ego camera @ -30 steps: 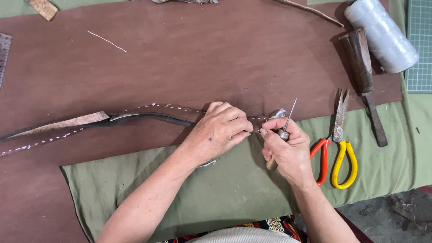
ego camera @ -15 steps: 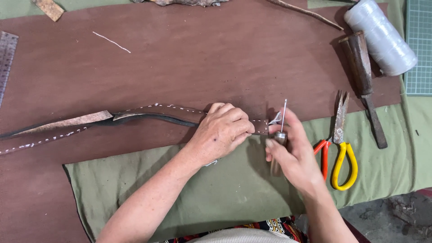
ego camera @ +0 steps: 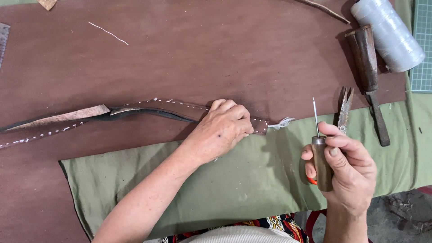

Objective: A person uses an awl to punch holes in a leather strap and then uses a mallet to flatten the leather on a workshop table.

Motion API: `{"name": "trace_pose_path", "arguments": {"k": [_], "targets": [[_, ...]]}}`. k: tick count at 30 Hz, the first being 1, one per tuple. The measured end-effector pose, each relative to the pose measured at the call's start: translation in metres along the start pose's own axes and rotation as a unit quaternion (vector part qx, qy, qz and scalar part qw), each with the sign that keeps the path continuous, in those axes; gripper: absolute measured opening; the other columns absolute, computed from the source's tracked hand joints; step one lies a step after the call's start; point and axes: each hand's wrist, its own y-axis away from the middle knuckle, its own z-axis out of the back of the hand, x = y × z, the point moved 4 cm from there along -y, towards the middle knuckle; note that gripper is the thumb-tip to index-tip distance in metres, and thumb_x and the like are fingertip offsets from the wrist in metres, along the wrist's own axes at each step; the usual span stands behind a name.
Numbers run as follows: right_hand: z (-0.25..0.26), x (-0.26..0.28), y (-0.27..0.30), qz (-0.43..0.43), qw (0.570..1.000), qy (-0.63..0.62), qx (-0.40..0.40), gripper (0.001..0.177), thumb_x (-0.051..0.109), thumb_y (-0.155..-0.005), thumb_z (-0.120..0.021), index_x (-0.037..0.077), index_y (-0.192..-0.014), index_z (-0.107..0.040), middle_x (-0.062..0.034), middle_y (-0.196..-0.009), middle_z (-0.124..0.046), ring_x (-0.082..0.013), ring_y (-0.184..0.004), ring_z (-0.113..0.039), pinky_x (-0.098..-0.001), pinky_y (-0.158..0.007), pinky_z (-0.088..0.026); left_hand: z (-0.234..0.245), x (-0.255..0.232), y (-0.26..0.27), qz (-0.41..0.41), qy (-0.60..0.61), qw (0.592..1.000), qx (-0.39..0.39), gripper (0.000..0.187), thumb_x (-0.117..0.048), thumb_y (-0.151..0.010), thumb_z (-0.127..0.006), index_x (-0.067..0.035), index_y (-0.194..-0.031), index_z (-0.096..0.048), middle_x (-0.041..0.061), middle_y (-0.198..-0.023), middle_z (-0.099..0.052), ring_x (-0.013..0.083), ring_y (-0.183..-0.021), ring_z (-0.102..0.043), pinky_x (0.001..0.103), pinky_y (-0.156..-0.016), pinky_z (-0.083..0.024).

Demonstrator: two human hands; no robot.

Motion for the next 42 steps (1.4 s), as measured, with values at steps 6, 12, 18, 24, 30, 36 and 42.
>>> {"name": "trace_pose_path", "arguments": {"k": [6, 12, 18, 24, 30, 36, 42], "targets": [[-0.008, 0.003, -0.001, -0.047, 0.998, -0.047, -0.001, 0.026, -0.003, -0.094, -0.065, 0.006, -0.117, -0.073, -0.0176, -0.164, -0.047, -0.0316, -0.109, -0.07, -0.0357, -0.084, -0.059, -0.006, 0.006, 0.001, 0.018, 0.004, 1.0, 0.017, 0.009, -0.011, -0.09, -0.079, -0.018, -0.09, -0.073, -0.003, -0.097, -0.061, 0.0225, -0.089, -0.052, 0.04, -0.095, -0.038], [-0.024, 0.016, 0.0, -0.077, 0.975, -0.131, 0.164, 0.071, -0.007, -0.098, -0.056, 0.001, -0.162, -0.028, -0.0105, -0.178, -0.013, -0.0408, -0.137, -0.054, -0.0489, -0.094, -0.064, -0.006, 0.006, -0.001, 0.019, -0.006, 0.999, 0.027, 0.016, -0.012, -0.087, -0.081, -0.018, -0.082, -0.066, -0.002, -0.095, -0.06, 0.0225, -0.089, -0.052, 0.041, -0.093, -0.038], [-0.025, 0.003, 0.005, -0.048, 0.982, -0.108, 0.149, 0.016, -0.007, -0.101, -0.052, -0.006, -0.11, -0.065, -0.0181, -0.167, -0.034, -0.0262, -0.076, -0.059, -0.0205, -0.045, -0.049, -0.005, 0.005, -0.001, 0.018, 0.008, 1.0, 0.018, 0.026, -0.003, -0.082, -0.079, -0.018, -0.08, -0.058, -0.004, -0.09, -0.059, 0.0211, -0.084, -0.049, 0.039, -0.091, -0.038], [-0.022, -0.007, 0.008, -0.107, 0.982, -0.153, 0.033, 0.031, -0.001, -0.103, -0.055, 0.0, -0.13, -0.07, -0.0229, -0.15, -0.056, -0.0359, -0.086, -0.062, -0.0383, -0.071, -0.053, -0.005, 0.006, 0.0, 0.008, 0.006, 1.0, 0.009, 0.027, -0.006, -0.08, -0.084, -0.018, -0.082, -0.06, -0.003, -0.093, -0.06, 0.0222, -0.086, -0.051, 0.04, -0.09, -0.039], [-0.028, 0.029, 0.002, -0.158, 0.907, -0.379, 0.091, 0.055, 0.024, -0.114, -0.054, -0.019, -0.148, -0.046, -0.0441, -0.163, -0.021, -0.0577, -0.142, -0.036, -0.0537, -0.121, -0.034, -0.006, 0.006, 0.0, 0.011, -0.005, 1.0, 0.007, 0.025, -0.001, -0.08, -0.077, -0.018, -0.078, -0.059, -0.004, -0.09, -0.059, 0.021, -0.083, -0.05, 0.039, -0.09, -0.039], [-0.015, 0.018, -0.001, -0.162, 0.828, -0.536, 0.036, 0.061, -0.025, -0.092, -0.032, -0.021, -0.152, -0.039, -0.0449, -0.164, -0.005, -0.0596, -0.148, -0.018, -0.0497, -0.129, -0.023, -0.001, 0.003, 0.0, 0.015, 0.012, 1.0, 0.01, 0.023, 0.003, -0.083, -0.071, -0.017, -0.079, -0.06, -0.004, -0.09, -0.059, 0.021, -0.084, -0.049, 0.039, -0.093, -0.038], [-0.034, -0.001, -0.014, -0.027, 0.996, -0.068, 0.046, 0.027, 0.013, -0.11, -0.059, 0.0, -0.133, -0.059, -0.0277, -0.13, -0.067, -0.0373, -0.104, -0.075, -0.0412, -0.082, -0.069, -0.002, 0.005, -0.001, 0.017, 0.017, 1.0, 0.015, 0.021, -0.001, -0.084, -0.077, -0.018, -0.079, -0.064, -0.004, -0.091, -0.06, 0.0205, -0.087, -0.051, 0.04, -0.093, -0.038]]}}
